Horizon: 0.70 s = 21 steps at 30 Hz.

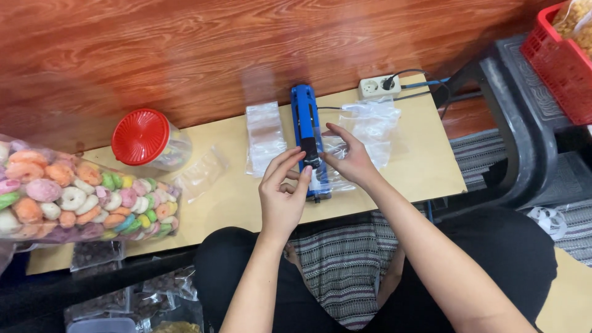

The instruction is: Sealing small plastic bags using a manual heat sealer

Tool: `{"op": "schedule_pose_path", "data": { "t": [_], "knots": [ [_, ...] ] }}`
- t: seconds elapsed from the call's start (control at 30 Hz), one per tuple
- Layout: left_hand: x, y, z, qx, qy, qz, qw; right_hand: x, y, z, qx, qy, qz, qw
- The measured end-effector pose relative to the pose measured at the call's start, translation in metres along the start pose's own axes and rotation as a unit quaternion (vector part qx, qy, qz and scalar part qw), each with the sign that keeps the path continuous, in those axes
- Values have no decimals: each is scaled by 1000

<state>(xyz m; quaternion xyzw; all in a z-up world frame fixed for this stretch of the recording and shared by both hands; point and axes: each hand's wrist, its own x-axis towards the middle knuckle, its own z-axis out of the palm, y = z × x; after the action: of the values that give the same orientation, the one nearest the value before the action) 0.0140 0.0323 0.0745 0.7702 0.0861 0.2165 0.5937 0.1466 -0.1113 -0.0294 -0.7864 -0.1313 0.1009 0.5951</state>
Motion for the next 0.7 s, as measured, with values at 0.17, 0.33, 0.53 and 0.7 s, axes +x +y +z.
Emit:
{"op": "schedule_pose_path", "data": {
  "t": [0.17, 0.33, 0.53, 0.7],
  "knots": [
    [4, 0, -3, 29, 1, 30, 999, 1, -4, 0, -7, -6, 8, 1000],
    [16, -3, -5, 59, -22, 61, 996, -2, -5, 0, -9, -6, 13, 1000],
    [17, -5, -6, 67, -33, 61, 995, -1, -7, -1, -21, -5, 20, 1000],
    [15, -2, -7, 67, -41, 56, 995, 0, -4, -1, -23, -11, -13, 1000]
  ]
}}
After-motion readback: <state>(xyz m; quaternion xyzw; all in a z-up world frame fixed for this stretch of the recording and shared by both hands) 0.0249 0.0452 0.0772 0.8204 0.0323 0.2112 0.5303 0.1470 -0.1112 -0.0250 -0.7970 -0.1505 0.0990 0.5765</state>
